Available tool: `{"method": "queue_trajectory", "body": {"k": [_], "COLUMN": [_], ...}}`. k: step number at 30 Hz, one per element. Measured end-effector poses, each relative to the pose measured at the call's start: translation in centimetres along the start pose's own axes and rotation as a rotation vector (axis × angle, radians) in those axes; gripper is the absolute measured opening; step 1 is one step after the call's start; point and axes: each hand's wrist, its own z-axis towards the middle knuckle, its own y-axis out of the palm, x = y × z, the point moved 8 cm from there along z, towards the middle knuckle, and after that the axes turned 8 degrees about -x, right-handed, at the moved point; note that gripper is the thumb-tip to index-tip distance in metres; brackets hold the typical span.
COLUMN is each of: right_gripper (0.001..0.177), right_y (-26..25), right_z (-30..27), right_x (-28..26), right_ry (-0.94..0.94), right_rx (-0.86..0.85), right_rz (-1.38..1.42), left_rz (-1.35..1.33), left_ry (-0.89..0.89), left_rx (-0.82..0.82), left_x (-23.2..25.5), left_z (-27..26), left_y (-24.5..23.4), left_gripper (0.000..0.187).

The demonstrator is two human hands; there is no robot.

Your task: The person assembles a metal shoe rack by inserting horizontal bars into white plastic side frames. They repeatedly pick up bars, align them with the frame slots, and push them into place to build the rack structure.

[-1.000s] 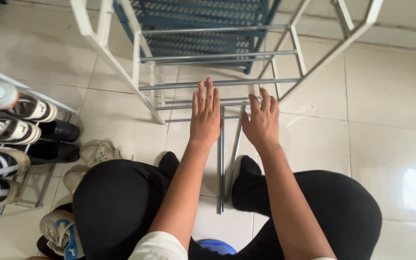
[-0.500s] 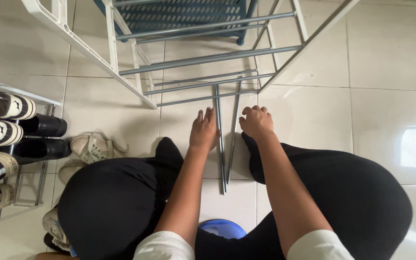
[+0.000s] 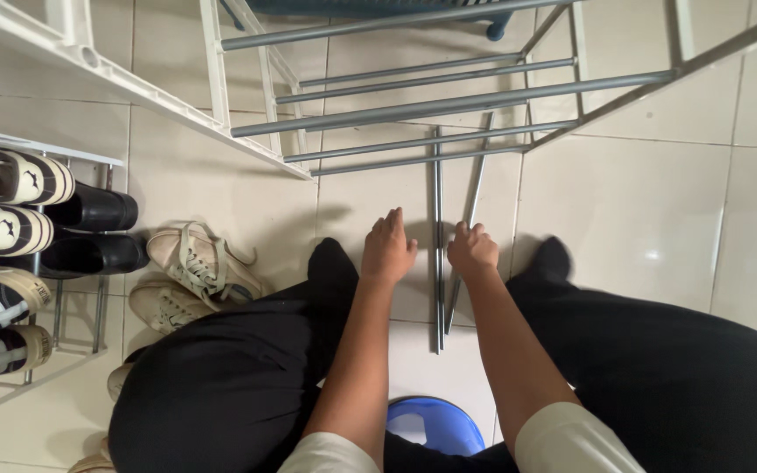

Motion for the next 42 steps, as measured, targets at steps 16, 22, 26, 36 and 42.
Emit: {"method": "queue_trajectory", "body": {"k": [16,22,26,36,42], "right_gripper": [0.038,0.06,0.059,0.055,0.039], "right_y": [1.9,5.6,7.6,-7.9,-22.6], "right_z": [-4.0,-8.7,-10.3,-12.9,-21.3], "right_x": [1.3,3.7,5.6,9.2,8.6], "right_ry": [0.149,0.176,0.294,-0.125,-0.648], "right_rx": [0.254,0.313,0.293,1.057,1.338], "right_rz": [0.597,0.781,0.965,1.364,1.609], "left_rz": [-0.136,-0.154,-0.122,-0.109,-0.245], "left_ry": [-0.119,-0.11,-0.174,0.051,0.16], "left_rx": [-0.283,-0.402,-0.419,-0.778,-0.475], "left_x": [0.9,2.7,3.0,13.1,18.7], "left_z": [0.9,1.3,1.2,-2.4,-3.6], "left_y": [5.4,6.3,5.0,3.1,-5.6], "left_gripper": [0.065,0.059,0.055,0.038,0.028]}}
